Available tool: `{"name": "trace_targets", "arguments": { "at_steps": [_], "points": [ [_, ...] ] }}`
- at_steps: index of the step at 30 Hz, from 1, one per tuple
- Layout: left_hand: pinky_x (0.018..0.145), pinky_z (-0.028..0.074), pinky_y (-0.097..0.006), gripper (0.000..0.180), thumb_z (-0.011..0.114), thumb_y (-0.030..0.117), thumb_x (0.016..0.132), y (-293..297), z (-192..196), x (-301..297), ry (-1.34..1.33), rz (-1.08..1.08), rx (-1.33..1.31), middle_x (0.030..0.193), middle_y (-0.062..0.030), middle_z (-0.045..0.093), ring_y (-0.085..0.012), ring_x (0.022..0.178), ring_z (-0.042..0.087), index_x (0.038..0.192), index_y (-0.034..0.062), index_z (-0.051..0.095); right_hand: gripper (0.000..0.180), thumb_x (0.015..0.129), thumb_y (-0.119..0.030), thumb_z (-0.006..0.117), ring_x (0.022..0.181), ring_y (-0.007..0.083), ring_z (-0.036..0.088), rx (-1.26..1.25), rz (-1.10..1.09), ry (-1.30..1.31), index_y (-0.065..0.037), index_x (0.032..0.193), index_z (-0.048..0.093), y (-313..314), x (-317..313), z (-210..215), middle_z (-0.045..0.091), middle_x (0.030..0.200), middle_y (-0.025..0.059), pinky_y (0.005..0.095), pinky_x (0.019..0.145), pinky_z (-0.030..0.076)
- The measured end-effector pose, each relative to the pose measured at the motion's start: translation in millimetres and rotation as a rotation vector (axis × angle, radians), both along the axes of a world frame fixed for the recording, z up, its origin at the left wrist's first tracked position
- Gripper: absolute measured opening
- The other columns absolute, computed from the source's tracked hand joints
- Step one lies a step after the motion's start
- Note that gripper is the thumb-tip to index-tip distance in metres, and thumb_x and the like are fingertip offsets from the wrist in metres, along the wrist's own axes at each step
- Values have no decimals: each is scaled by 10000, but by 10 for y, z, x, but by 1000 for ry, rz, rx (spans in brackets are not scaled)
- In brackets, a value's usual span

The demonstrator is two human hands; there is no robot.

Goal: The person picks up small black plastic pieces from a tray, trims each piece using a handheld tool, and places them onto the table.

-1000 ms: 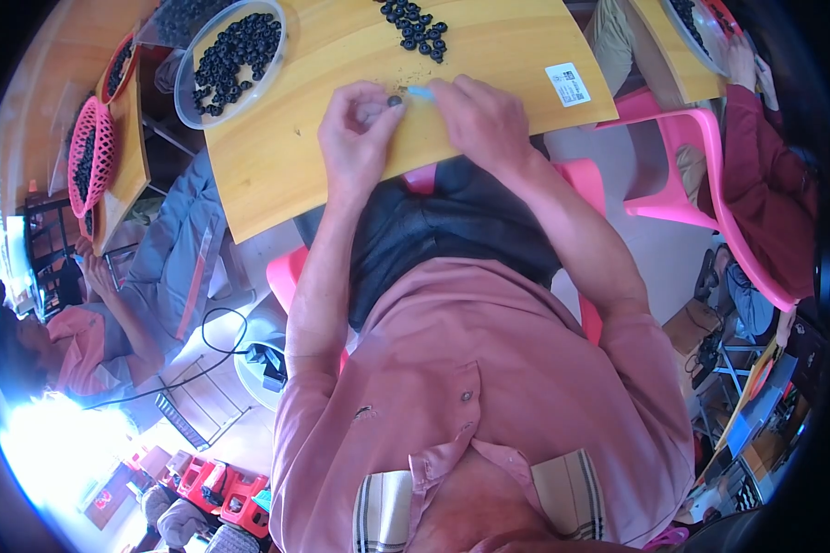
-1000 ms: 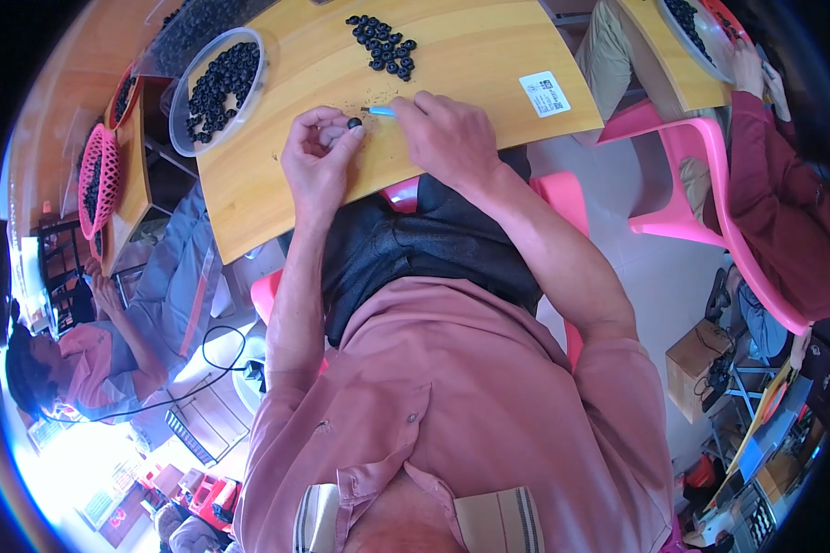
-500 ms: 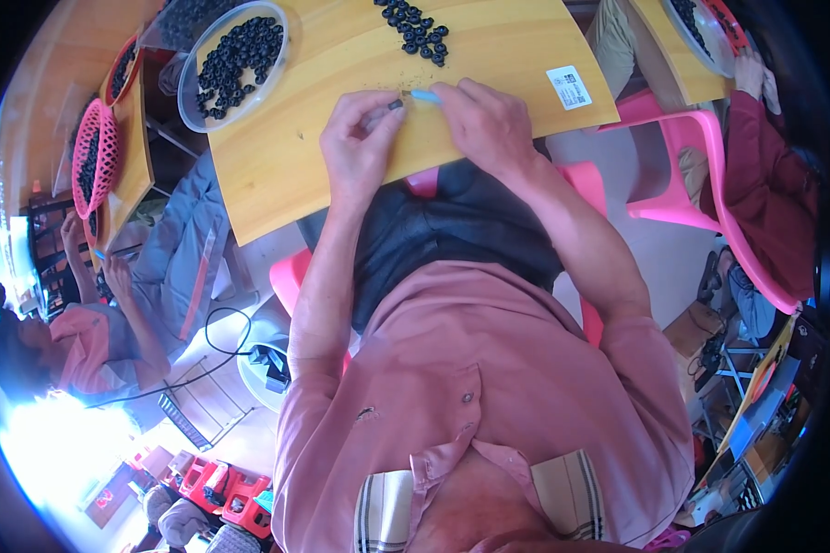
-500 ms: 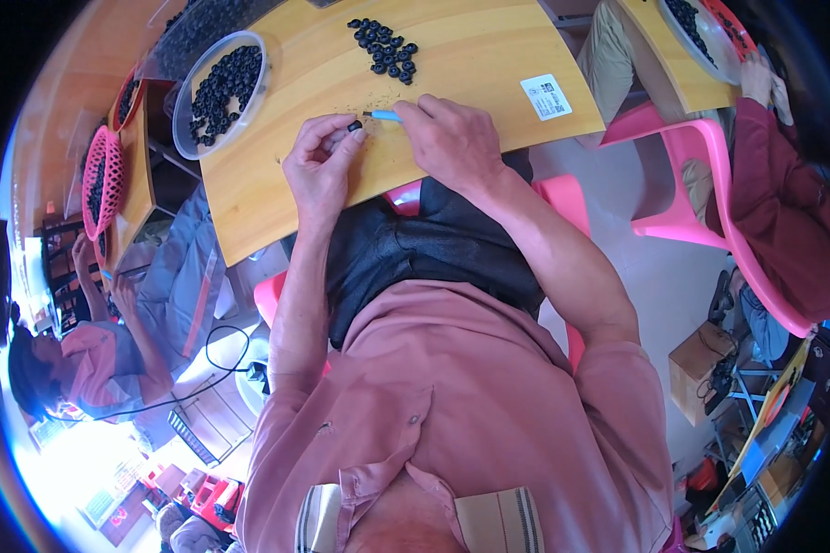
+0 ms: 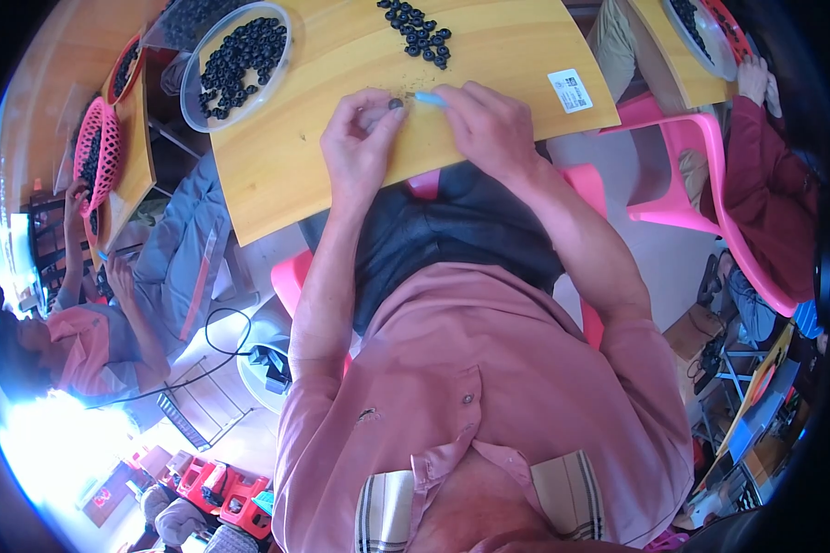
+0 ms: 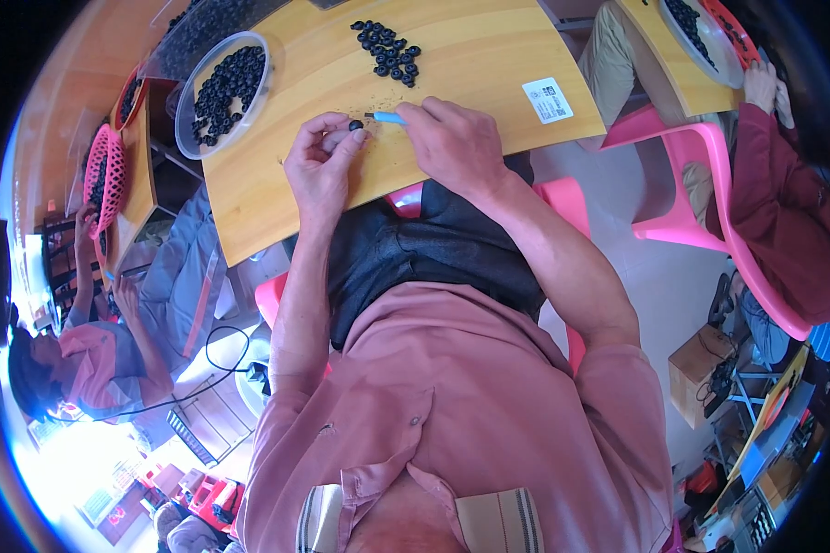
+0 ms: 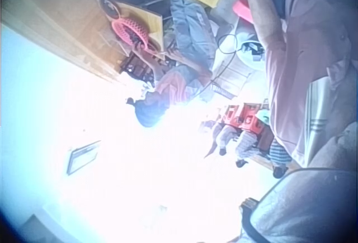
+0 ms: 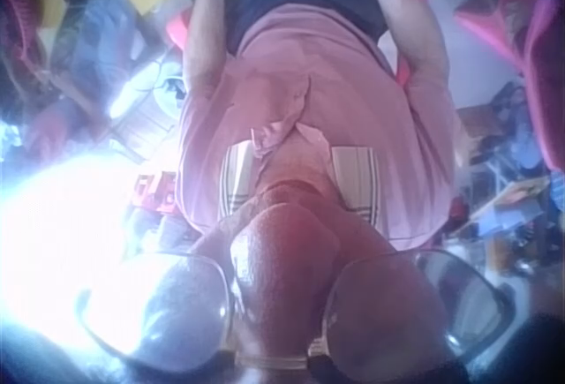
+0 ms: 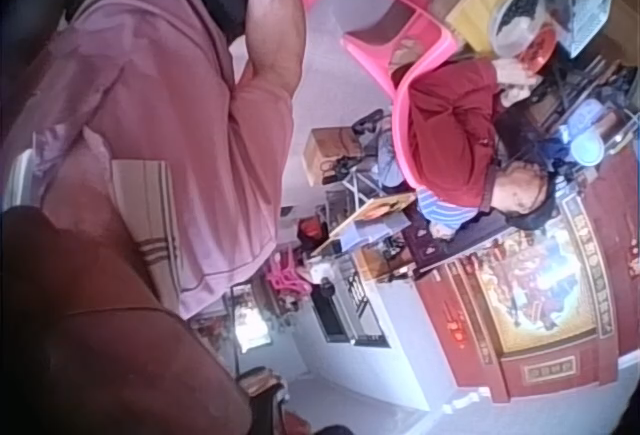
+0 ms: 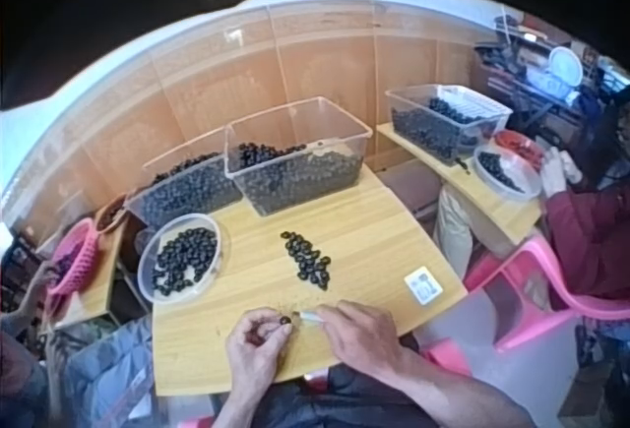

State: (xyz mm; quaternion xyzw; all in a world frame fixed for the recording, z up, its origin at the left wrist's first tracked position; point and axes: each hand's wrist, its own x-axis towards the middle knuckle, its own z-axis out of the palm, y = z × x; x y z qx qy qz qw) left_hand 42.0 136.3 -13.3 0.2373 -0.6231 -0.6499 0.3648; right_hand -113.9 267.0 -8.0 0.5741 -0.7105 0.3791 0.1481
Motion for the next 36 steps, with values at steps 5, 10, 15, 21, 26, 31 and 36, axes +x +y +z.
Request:
{"name": "trace_targets", "arguments": {
  "at_steps": [5,10,15,21,26,31,36],
  "points": [
    [852,570,-250,309,776,-67,927,1,48,-16,-38,16,40,1045,-91,730,-125,925,703,1206,-36,647,103,919,-131,732,655,222,671,-49,35,35,-106,1018,722,7,10,36,593,738,28,369,546,521],
    [892,584,-262,345,767,-96,924,-2,44,-12,-62,4,14,1090,-100,704,-137,961,707,1241,-32,645,144,885,-116,718,641,195,661,-46,34,119,-117,1029,730,-5,13,5,565,728,21,356,536,516],
    [890,584,-258,364,767,-94,925,14,32,-21,-85,-6,14,1089,-95,700,-131,959,700,1263,-30,647,172,871,-108,710,640,195,660,-15,26,143,-118,1040,736,10,15,-1,562,729,22,348,533,519],
    [883,588,-259,372,764,-94,927,-3,14,-17,-108,-25,-1,1090,-94,701,-134,959,703,1274,-34,644,191,860,-101,709,648,195,666,5,16,167,-118,1048,740,16,11,13,567,733,24,348,537,529],
    [883,591,-268,372,764,-93,927,3,34,-24,-92,-51,13,1092,-95,702,-140,960,708,1274,-37,641,194,865,-93,708,670,205,683,50,-9,138,-117,1055,741,-6,-45,-33,587,746,31,355,550,543],
    [872,560,-253,329,766,-52,933,2,61,-6,-48,-29,64,1084,-64,697,-123,944,682,1248,-14,679,167,897,-92,701,680,231,688,13,-30,74,-102,1057,746,6,-46,22,606,748,42,375,562,549],
    [901,547,-269,200,770,-2,949,-254,102,137,-188,104,-251,1052,-33,705,-124,956,676,1147,13,742,154,908,-88,705,679,253,688,13,-23,9,-91,1056,748,38,-58,46,614,744,57,401,562,539]
  ]
}}
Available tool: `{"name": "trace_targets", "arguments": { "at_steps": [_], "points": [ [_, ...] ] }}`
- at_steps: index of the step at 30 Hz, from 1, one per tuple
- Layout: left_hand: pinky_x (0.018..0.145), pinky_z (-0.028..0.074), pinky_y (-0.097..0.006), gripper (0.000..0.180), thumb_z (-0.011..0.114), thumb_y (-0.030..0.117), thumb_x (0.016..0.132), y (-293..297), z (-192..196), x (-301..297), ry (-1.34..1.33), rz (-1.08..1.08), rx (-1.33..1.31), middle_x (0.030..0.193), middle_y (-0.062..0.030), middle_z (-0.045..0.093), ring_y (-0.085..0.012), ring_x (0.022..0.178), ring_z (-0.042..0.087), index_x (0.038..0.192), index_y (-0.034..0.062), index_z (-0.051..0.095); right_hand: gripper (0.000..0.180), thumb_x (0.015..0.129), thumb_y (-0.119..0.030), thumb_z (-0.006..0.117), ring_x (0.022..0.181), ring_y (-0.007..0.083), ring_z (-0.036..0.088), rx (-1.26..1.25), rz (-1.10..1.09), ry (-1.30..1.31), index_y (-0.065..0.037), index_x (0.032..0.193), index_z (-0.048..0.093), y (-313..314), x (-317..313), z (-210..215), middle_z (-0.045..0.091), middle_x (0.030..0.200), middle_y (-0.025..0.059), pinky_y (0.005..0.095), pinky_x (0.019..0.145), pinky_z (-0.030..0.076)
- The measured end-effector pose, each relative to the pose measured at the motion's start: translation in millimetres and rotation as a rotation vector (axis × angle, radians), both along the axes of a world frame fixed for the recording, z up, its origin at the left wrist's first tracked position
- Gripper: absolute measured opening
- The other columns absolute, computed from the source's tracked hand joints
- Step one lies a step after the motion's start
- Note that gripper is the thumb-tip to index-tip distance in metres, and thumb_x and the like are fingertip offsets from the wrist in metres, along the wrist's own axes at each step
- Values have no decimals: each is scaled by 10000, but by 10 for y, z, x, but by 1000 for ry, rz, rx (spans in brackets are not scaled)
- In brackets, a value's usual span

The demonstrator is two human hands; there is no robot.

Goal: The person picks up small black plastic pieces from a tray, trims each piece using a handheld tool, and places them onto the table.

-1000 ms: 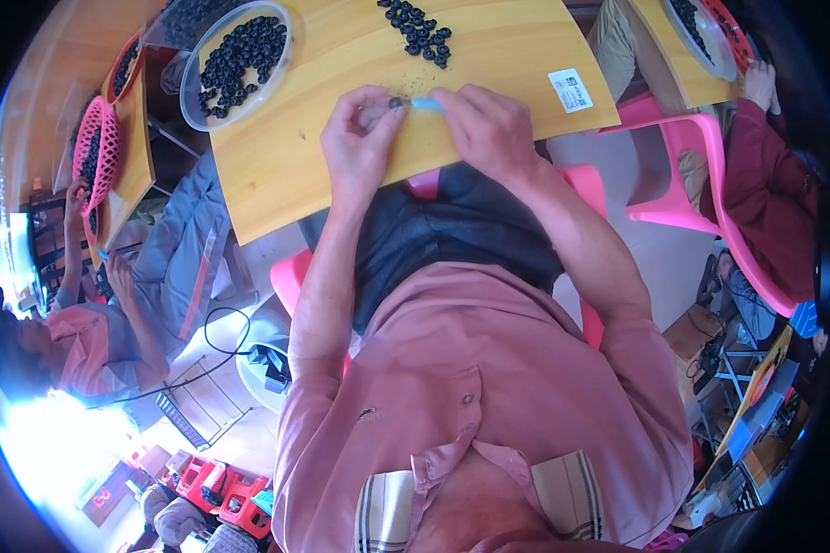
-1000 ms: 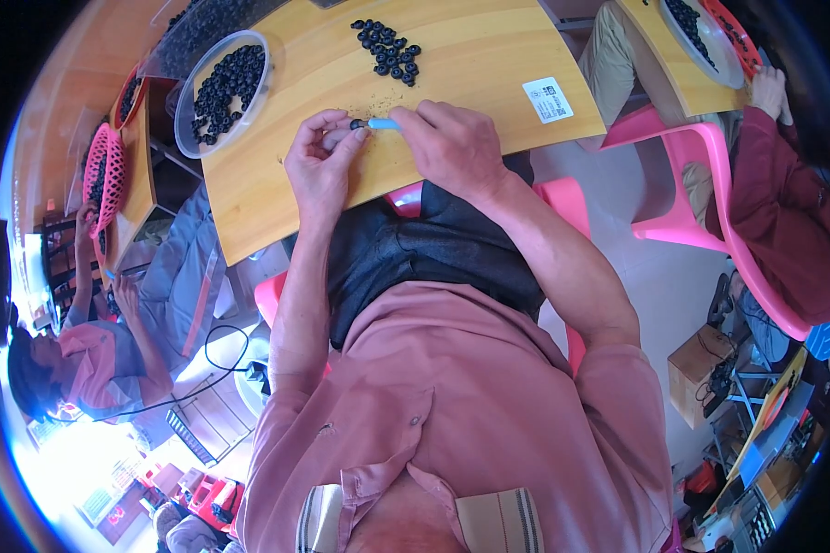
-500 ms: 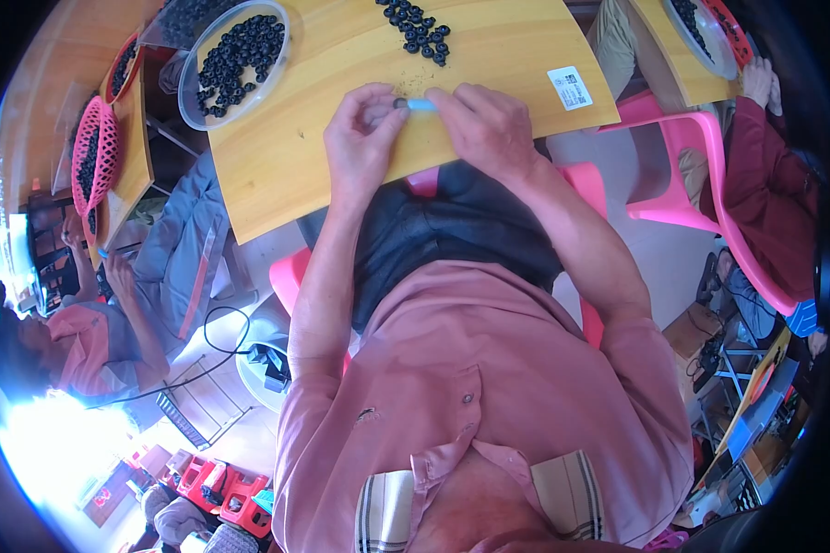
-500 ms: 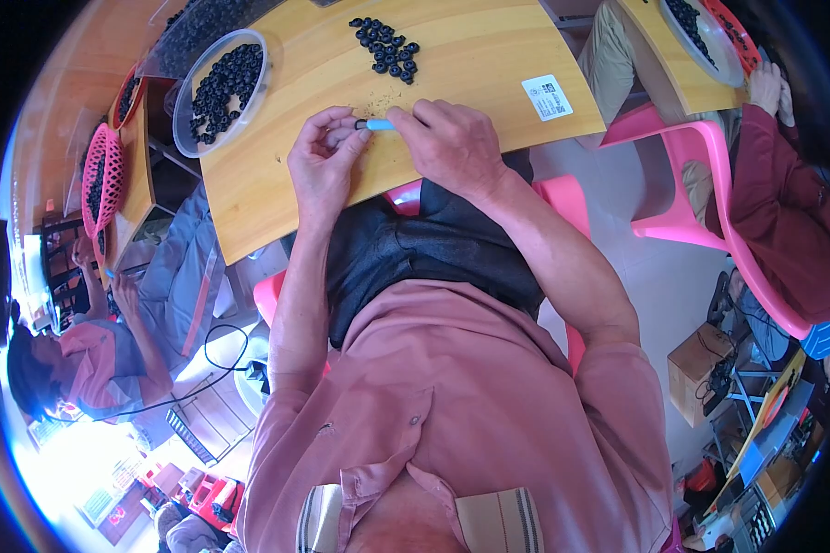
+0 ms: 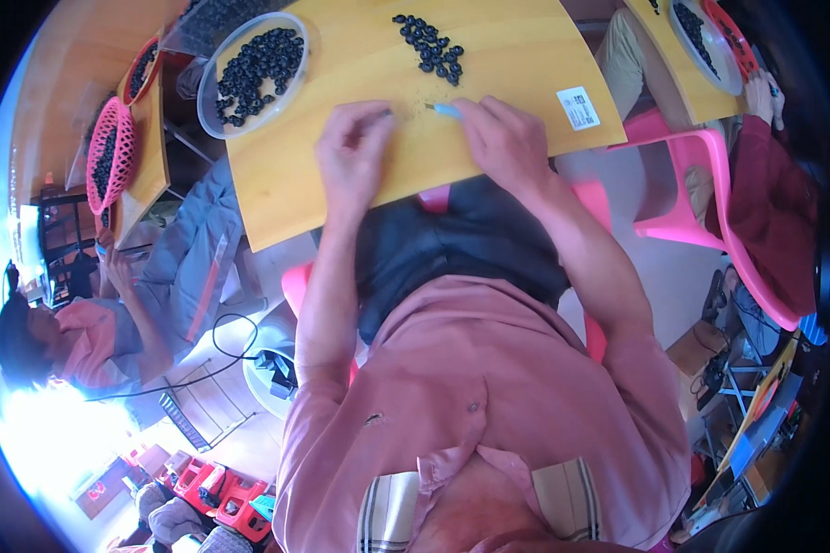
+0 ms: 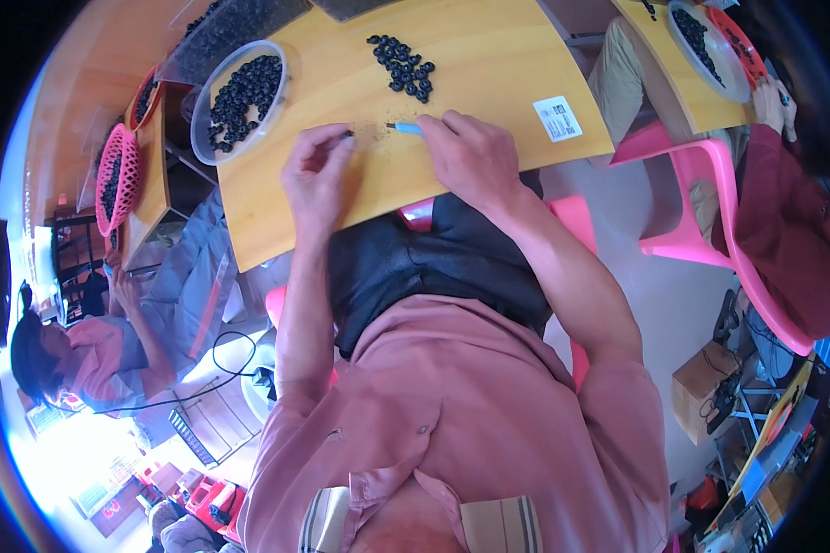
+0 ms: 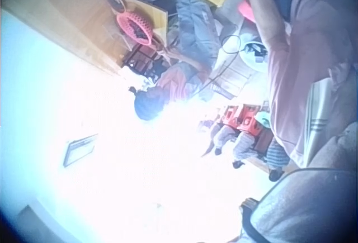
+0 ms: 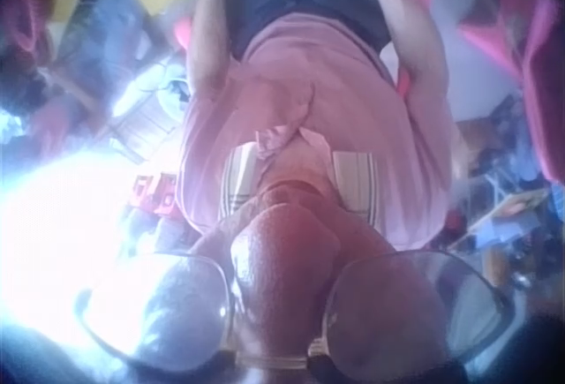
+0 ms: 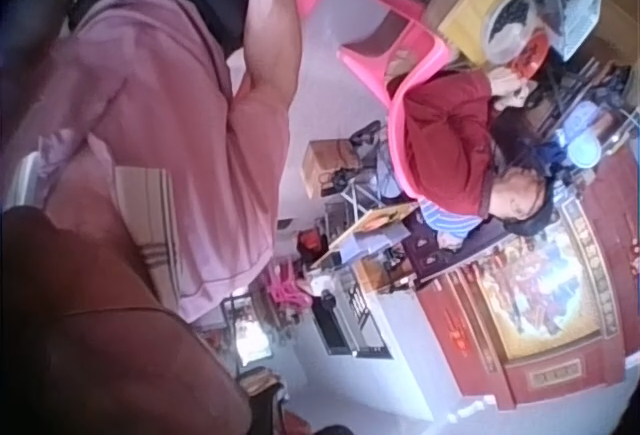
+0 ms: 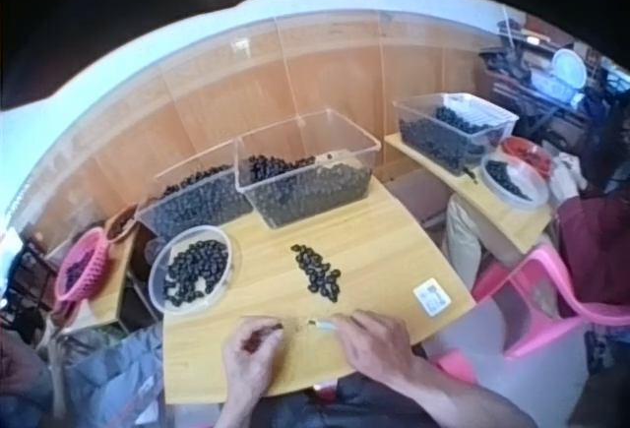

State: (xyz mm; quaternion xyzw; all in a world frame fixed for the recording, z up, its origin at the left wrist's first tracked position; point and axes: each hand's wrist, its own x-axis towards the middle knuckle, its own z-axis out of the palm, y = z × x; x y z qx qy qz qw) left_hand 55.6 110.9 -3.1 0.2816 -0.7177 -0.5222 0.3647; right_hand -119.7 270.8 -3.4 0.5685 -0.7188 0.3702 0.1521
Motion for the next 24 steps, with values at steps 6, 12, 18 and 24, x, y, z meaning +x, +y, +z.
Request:
{"name": "trace_targets", "arguments": {
  "at_steps": [6,12,18,24],
  "points": [
    [841,566,-273,181,785,75,947,-1068,388,367,-18,376,-286,1039,-63,735,-114,891,698,1117,14,772,165,912,-87,719,693,291,689,-21,-9,-89,-72,1073,753,25,-28,21,630,764,81,425,580,538],
    [964,549,-410,350,699,-26,895,-1256,545,-13,-301,161,-725,1206,-159,716,-337,1160,675,1233,60,728,170,904,-96,732,717,299,695,-29,-25,-110,-72,1071,758,11,-55,17,641,787,87,427,601,545],
    [1139,474,-437,469,557,-60,937,-1004,218,-965,-335,-311,-832,1499,-188,586,-377,1390,551,1383,61,636,181,893,-106,744,718,300,693,-63,-34,-114,-81,1071,758,5,-57,2,639,784,81,425,602,546],
    [1171,450,-437,565,582,-70,894,-1020,72,-1124,-445,-477,-996,1544,-165,547,-386,1435,492,1446,50,568,174,901,-78,728,707,319,690,-60,-40,-124,-80,1072,765,27,-83,40,654,795,95,418,601,543]
  ]
}}
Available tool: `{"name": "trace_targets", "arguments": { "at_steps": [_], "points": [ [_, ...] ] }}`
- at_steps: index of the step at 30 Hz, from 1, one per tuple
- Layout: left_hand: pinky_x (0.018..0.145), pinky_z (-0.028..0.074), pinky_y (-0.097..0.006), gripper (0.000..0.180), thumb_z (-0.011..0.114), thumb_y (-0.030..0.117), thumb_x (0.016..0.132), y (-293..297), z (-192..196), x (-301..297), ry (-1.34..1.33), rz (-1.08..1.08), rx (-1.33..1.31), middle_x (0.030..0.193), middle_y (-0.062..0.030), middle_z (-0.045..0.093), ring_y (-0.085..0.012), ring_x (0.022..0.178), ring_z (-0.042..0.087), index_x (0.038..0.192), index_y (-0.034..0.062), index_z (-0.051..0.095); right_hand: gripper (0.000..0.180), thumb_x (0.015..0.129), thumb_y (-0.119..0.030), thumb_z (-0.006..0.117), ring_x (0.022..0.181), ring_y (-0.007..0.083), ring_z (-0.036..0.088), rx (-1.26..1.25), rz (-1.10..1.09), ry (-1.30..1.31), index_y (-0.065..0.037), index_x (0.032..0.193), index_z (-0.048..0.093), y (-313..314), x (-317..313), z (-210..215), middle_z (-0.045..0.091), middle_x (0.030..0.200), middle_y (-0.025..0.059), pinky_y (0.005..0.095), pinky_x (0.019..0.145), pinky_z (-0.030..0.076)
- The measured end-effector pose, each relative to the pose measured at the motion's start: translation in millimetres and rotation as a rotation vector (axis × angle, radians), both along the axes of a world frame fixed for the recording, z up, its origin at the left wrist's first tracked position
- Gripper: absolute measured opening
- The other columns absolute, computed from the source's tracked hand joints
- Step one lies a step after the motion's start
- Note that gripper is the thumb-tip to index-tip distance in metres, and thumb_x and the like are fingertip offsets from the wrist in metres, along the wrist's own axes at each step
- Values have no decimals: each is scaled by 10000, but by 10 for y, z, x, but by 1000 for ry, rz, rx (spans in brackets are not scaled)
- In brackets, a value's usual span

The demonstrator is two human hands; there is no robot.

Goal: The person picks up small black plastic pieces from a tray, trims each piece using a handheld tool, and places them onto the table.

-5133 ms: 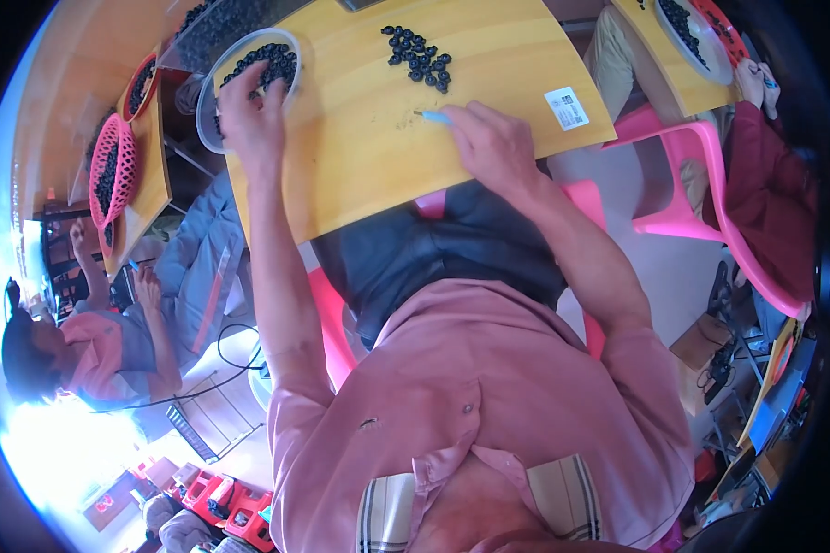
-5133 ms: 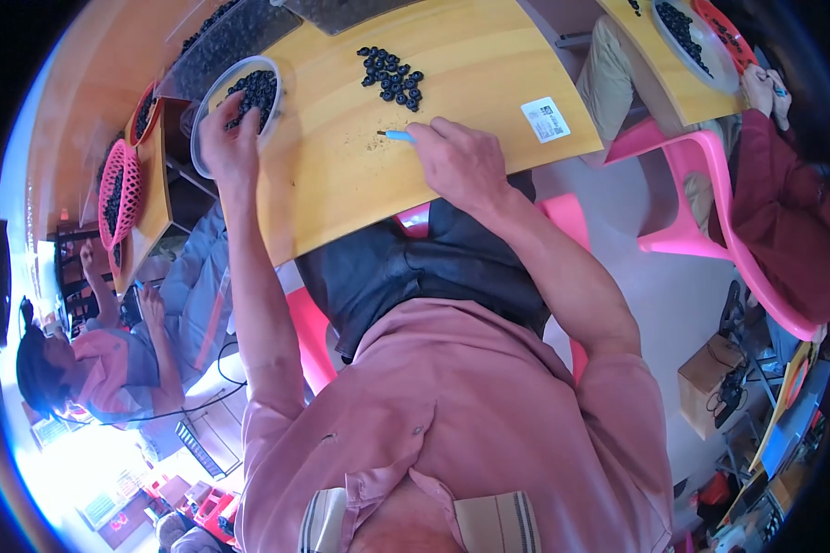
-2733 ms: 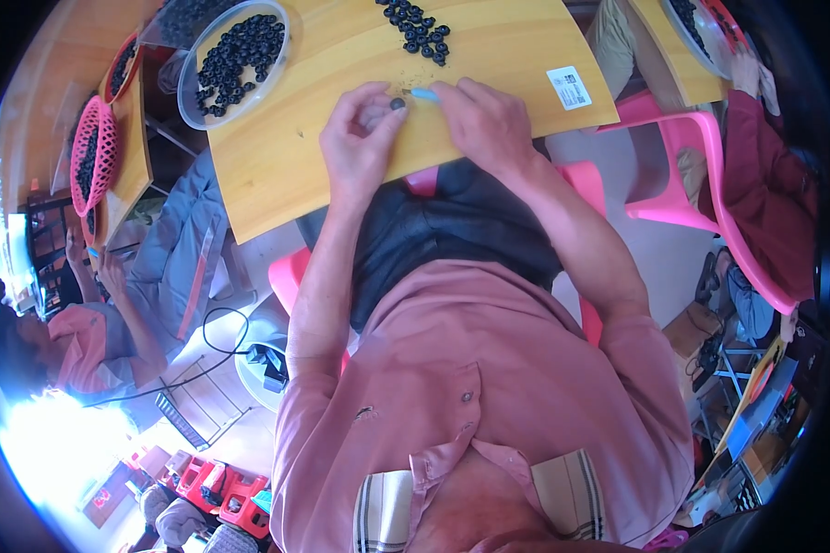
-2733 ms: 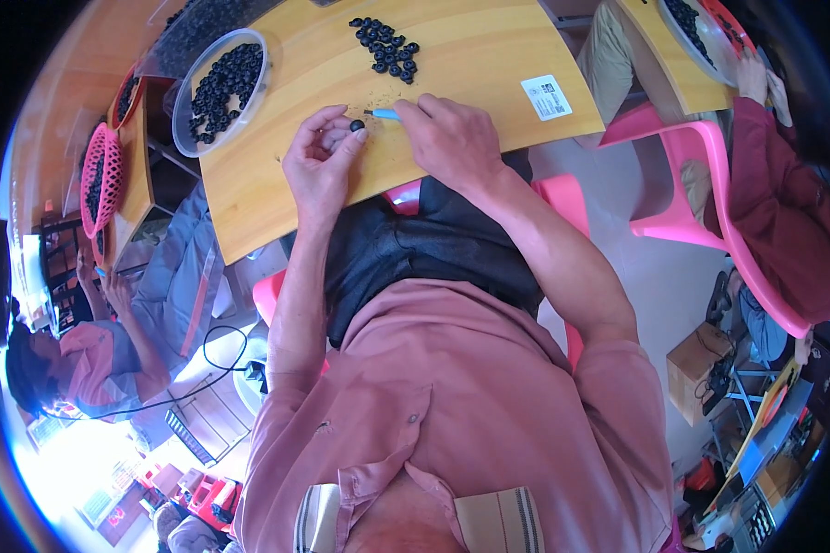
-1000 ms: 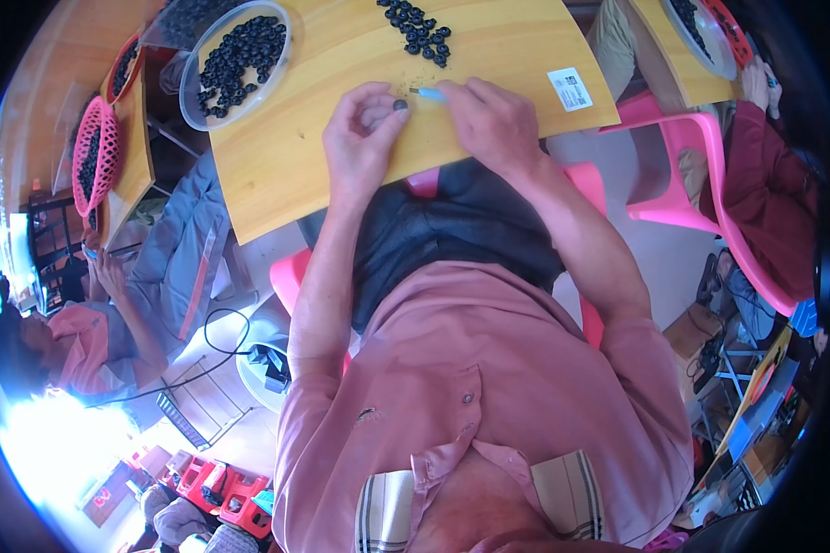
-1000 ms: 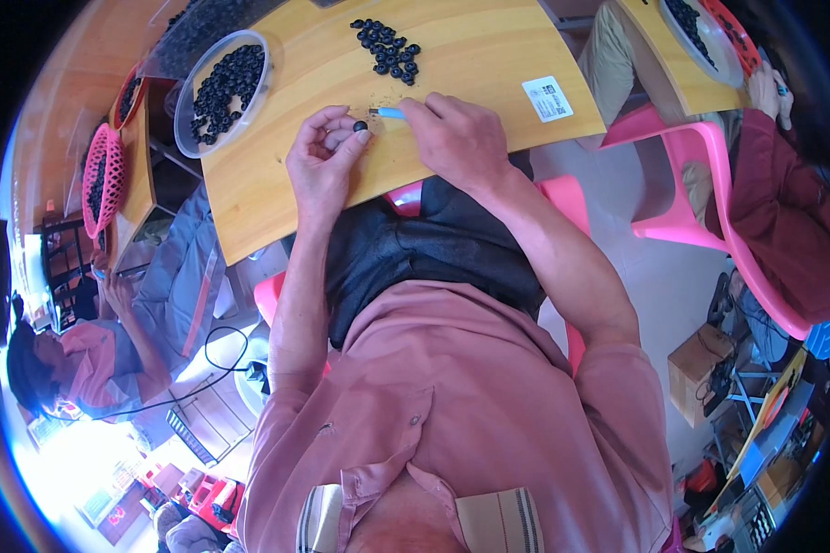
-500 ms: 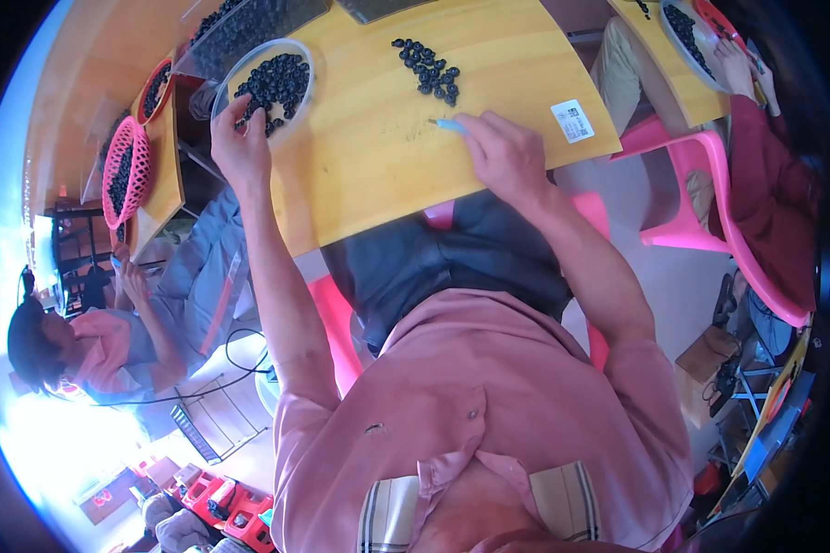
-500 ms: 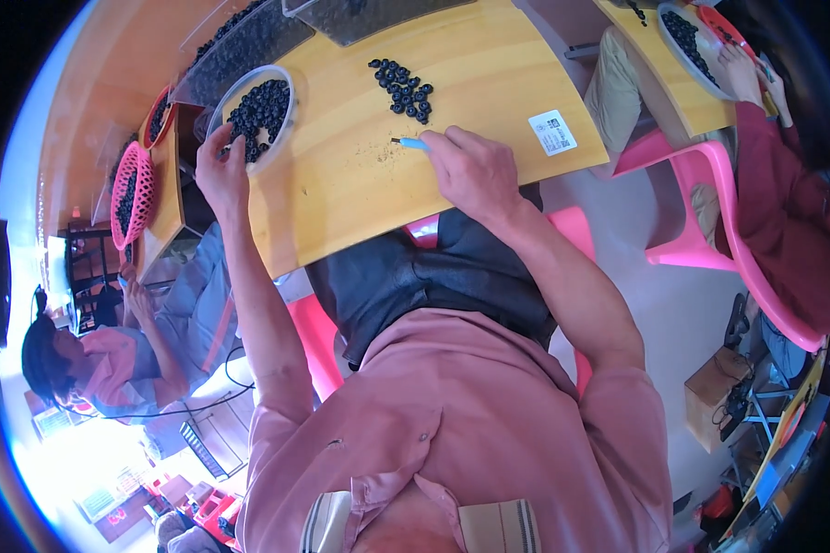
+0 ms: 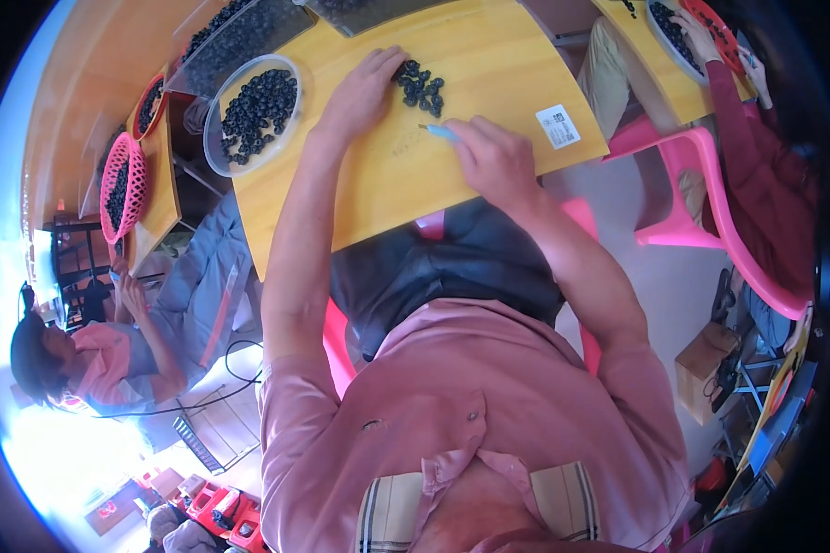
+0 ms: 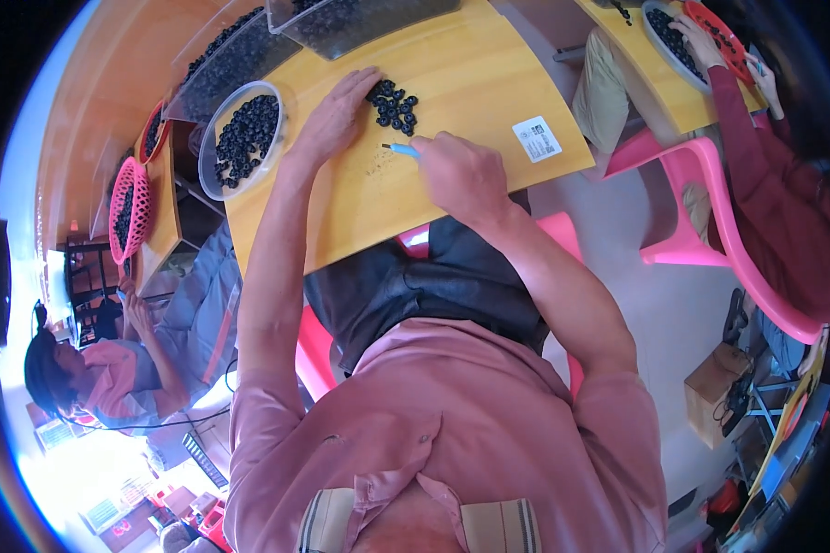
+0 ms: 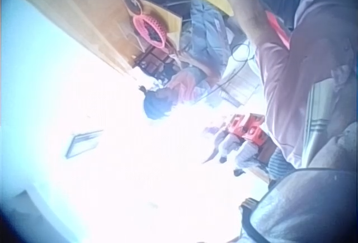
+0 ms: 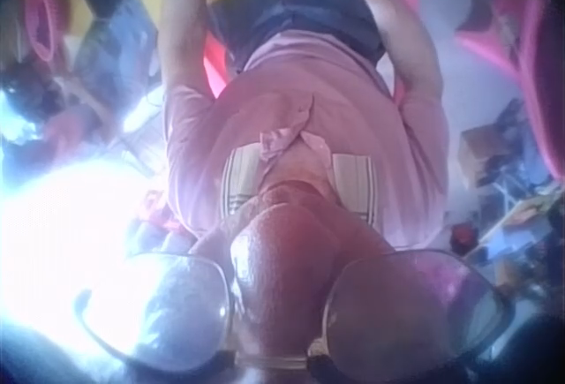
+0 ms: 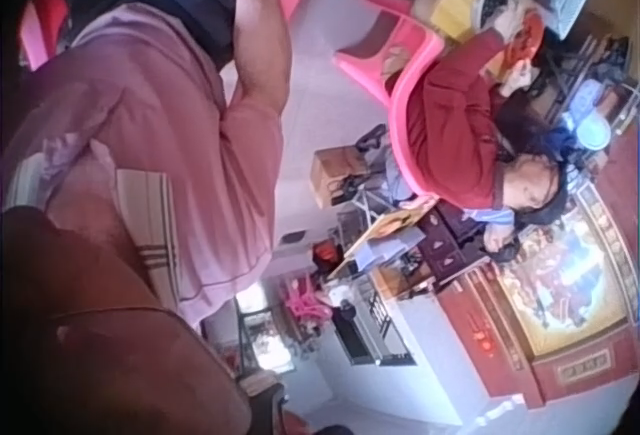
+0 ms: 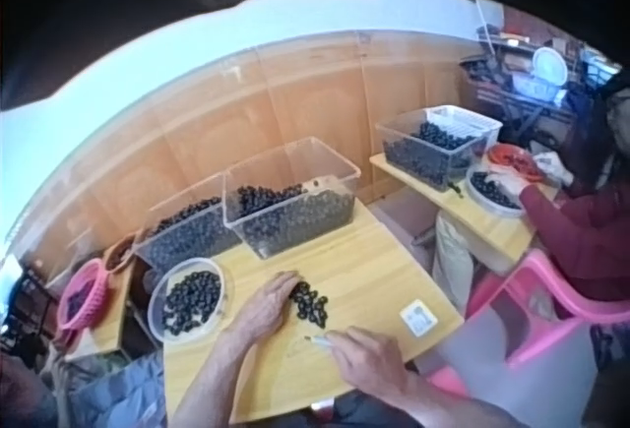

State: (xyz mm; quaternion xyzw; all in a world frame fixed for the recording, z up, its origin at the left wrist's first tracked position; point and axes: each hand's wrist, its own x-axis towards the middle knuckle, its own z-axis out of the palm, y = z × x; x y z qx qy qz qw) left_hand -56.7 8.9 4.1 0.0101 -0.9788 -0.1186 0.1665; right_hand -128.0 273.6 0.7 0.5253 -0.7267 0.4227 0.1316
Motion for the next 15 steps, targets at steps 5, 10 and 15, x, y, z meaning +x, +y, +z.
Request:
{"name": "trace_targets", "arguments": {
  "at_steps": [5,10,15],
  "points": [
    [1100,488,-466,571,630,-52,852,226,-40,308,55,103,-107,1470,-155,587,-382,1344,542,1414,20,561,156,910,-122,739,710,299,691,-32,14,-3,-79,1057,763,-15,-22,-30,645,785,83,423,600,549],
    [1087,489,-470,598,652,-44,842,567,18,591,-11,244,-92,1478,-162,578,-380,1341,547,1428,32,561,178,907,-135,749,721,300,700,1,8,-8,-74,1073,766,-17,-5,-36,658,797,87,421,616,562],
    [1082,487,-468,589,643,-57,857,709,43,724,76,313,23,1467,-186,575,-386,1301,567,1435,28,565,189,896,-132,758,729,297,705,9,5,-9,-84,1078,767,-24,1,-61,665,808,79,420,618,564]
  ]
}}
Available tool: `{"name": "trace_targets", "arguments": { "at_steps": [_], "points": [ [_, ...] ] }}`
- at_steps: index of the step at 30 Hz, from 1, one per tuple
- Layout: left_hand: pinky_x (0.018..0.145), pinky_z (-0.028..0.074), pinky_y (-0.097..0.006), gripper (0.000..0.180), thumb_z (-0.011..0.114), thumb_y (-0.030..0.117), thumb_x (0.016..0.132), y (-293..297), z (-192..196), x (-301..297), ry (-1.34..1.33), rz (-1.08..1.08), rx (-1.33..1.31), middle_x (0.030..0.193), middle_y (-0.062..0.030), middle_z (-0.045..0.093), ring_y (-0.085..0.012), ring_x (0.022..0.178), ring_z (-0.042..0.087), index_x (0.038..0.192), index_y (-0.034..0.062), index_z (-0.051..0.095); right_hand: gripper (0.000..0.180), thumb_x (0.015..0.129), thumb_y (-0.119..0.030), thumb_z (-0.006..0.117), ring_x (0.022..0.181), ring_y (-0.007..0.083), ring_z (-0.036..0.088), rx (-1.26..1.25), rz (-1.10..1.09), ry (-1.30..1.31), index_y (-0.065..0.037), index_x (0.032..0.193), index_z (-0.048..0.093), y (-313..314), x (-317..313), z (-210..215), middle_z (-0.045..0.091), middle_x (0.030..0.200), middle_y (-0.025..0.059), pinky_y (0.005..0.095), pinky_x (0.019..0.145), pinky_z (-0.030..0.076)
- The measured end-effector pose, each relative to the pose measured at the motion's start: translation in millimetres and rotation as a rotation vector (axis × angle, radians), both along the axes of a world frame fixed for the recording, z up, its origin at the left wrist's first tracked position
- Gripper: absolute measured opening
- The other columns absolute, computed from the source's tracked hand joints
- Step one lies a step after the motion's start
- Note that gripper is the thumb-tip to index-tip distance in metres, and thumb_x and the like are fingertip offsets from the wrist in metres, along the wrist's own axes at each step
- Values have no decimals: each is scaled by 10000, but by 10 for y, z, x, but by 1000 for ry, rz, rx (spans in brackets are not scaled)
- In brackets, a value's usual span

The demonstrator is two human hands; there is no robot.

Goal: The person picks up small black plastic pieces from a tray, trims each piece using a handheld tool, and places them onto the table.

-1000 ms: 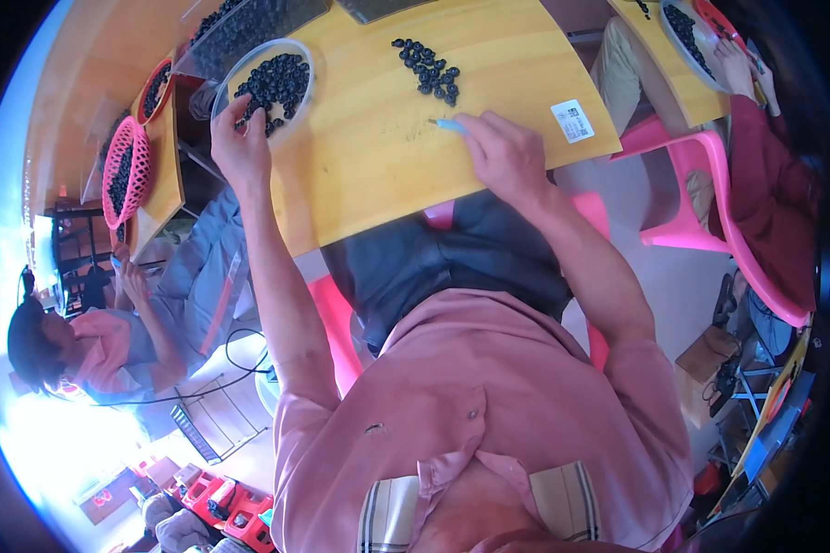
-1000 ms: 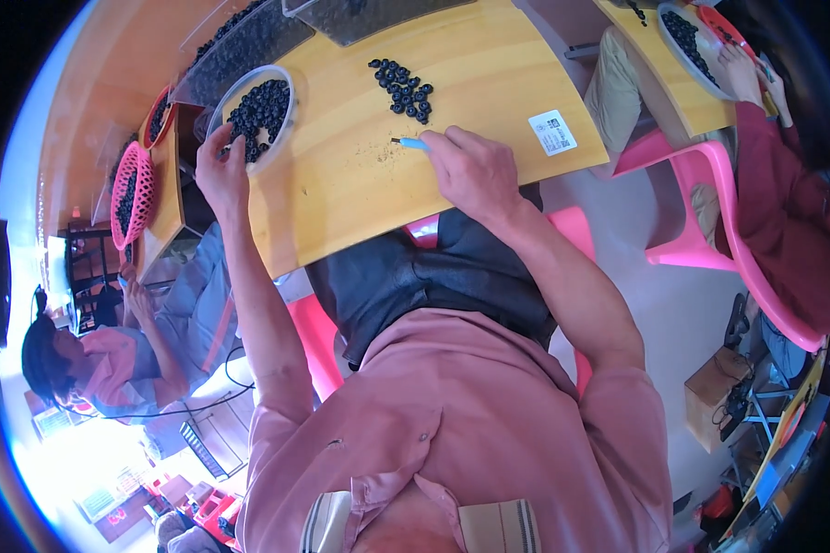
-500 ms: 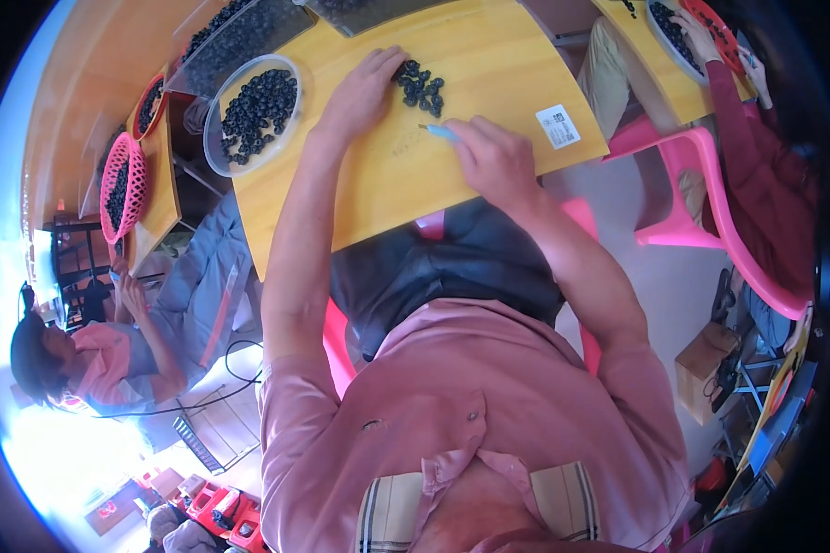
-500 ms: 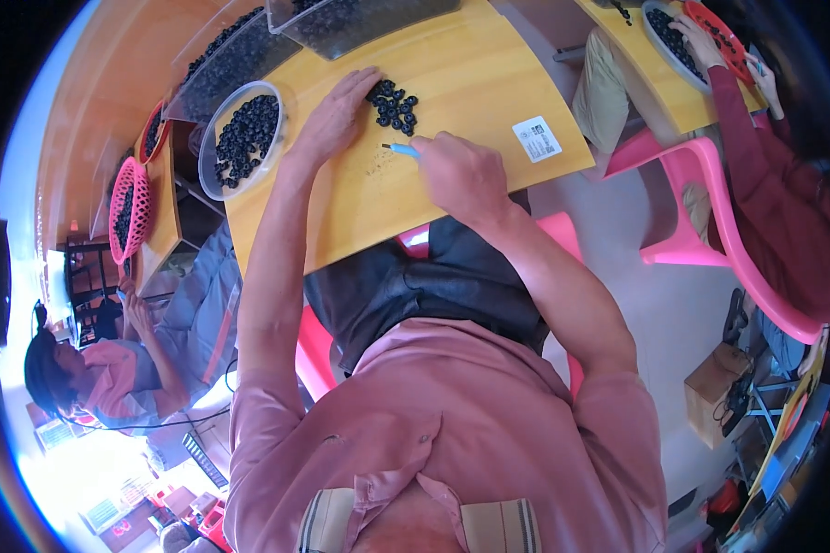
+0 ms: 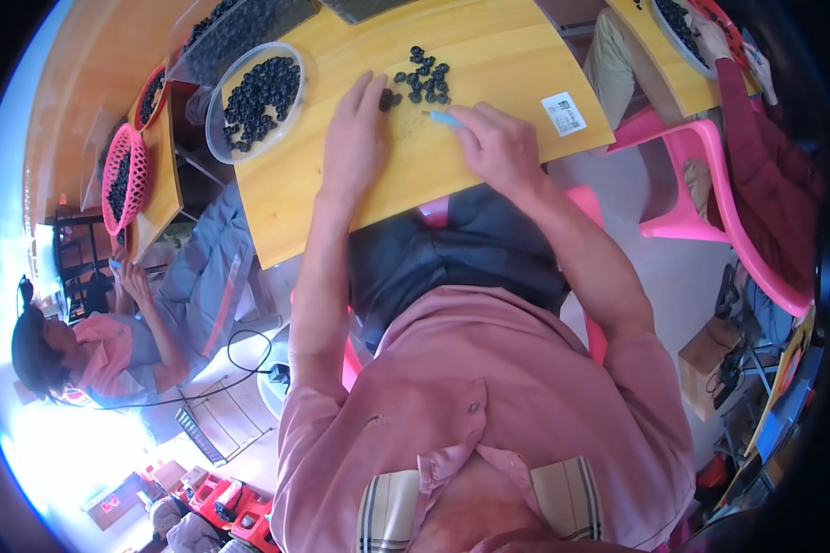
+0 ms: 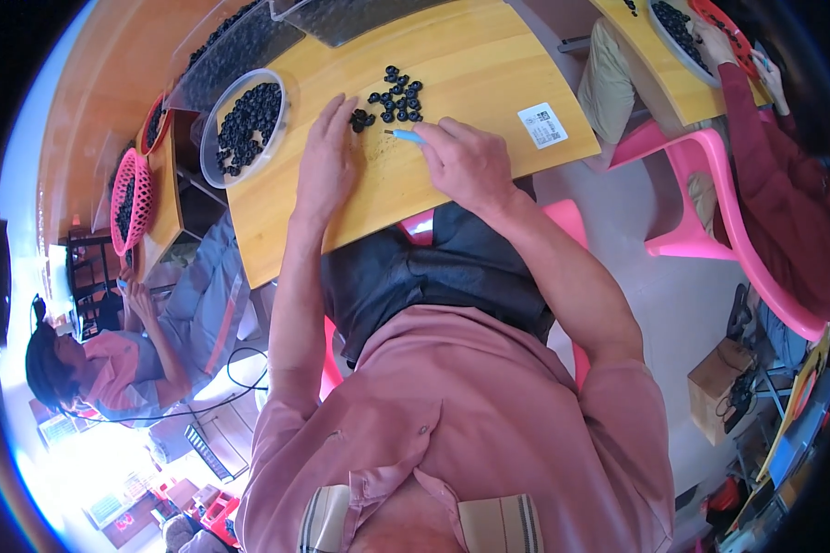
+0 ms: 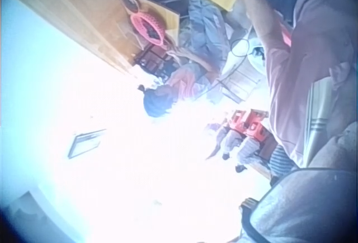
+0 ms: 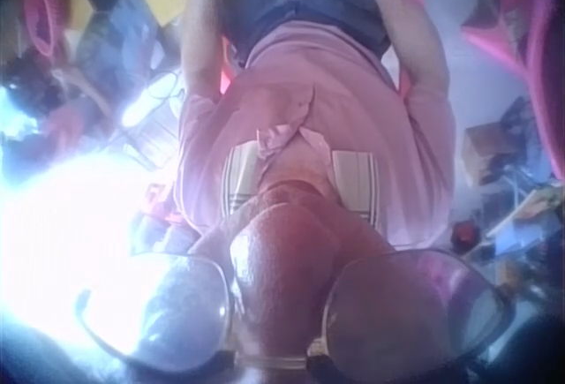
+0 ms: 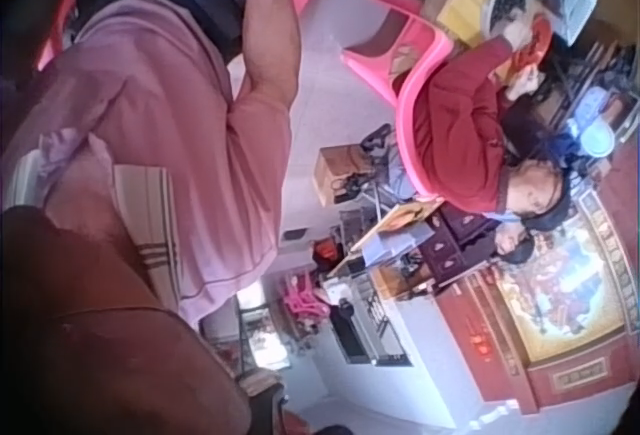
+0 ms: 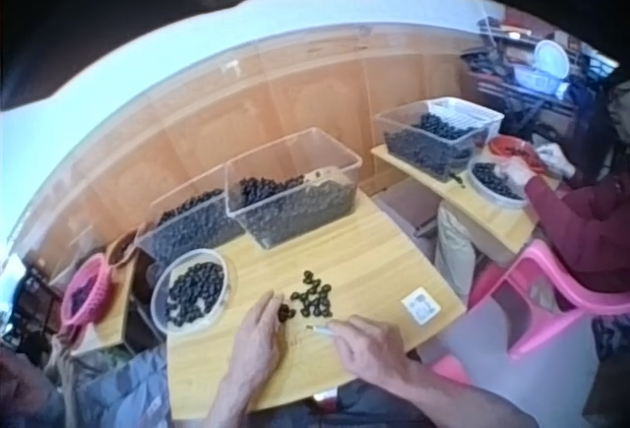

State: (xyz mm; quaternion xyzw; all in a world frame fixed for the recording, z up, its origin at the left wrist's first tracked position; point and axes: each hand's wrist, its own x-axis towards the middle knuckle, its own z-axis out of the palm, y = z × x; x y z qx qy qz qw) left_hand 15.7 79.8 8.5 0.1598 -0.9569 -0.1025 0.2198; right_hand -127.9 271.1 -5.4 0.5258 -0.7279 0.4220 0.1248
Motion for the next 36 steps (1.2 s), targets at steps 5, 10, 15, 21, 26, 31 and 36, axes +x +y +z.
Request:
{"name": "trace_targets", "arguments": {
  "at_steps": [5,10,15,21,26,31,36],
  "points": [
    [987,539,-395,376,651,28,976,-236,-5,147,130,161,286,1303,-203,658,-328,1105,671,1351,26,678,195,887,-119,762,733,294,707,5,6,-13,-96,1081,767,2,11,26,673,818,72,419,617,562],
    [893,539,-412,292,708,82,964,-229,43,94,98,180,261,1129,-192,687,-334,1033,672,1248,15,723,196,887,-122,765,736,300,707,10,14,-29,-97,1081,766,5,4,22,675,818,75,426,621,559],
    [863,525,-446,226,742,93,937,-321,-2,21,60,161,229,1033,-188,686,-366,987,665,1144,1,745,190,890,-128,768,735,302,706,21,9,-31,-95,1078,764,2,19,25,675,817,75,428,625,558],
    [767,556,-333,230,825,101,904,-155,42,44,57,270,318,951,-117,738,-200,787,689,1108,9,770,192,892,-127,768,734,299,704,26,9,-24,-95,1082,763,21,14,38,667,811,73,427,626,557],
    [746,527,-258,189,831,54,892,219,-56,192,342,258,962,904,-23,722,-89,804,621,1045,-17,747,195,894,-128,766,737,292,704,40,14,-15,-97,1087,760,25,34,1,662,810,69,414,619,555],
    [750,522,-227,203,814,26,921,502,-62,267,443,244,1202,924,-28,724,-74,808,632,1096,-25,725,166,895,-120,763,719,266,698,11,61,60,-108,1060,744,-2,107,-6,639,783,51,404,601,551],
    [768,537,-221,200,802,-2,926,533,-155,267,520,188,1188,923,-29,732,-78,822,664,1105,-28,715,140,896,-119,762,687,241,686,40,75,128,-110,1032,731,-22,151,1,606,751,38,388,572,543]
  ]
}}
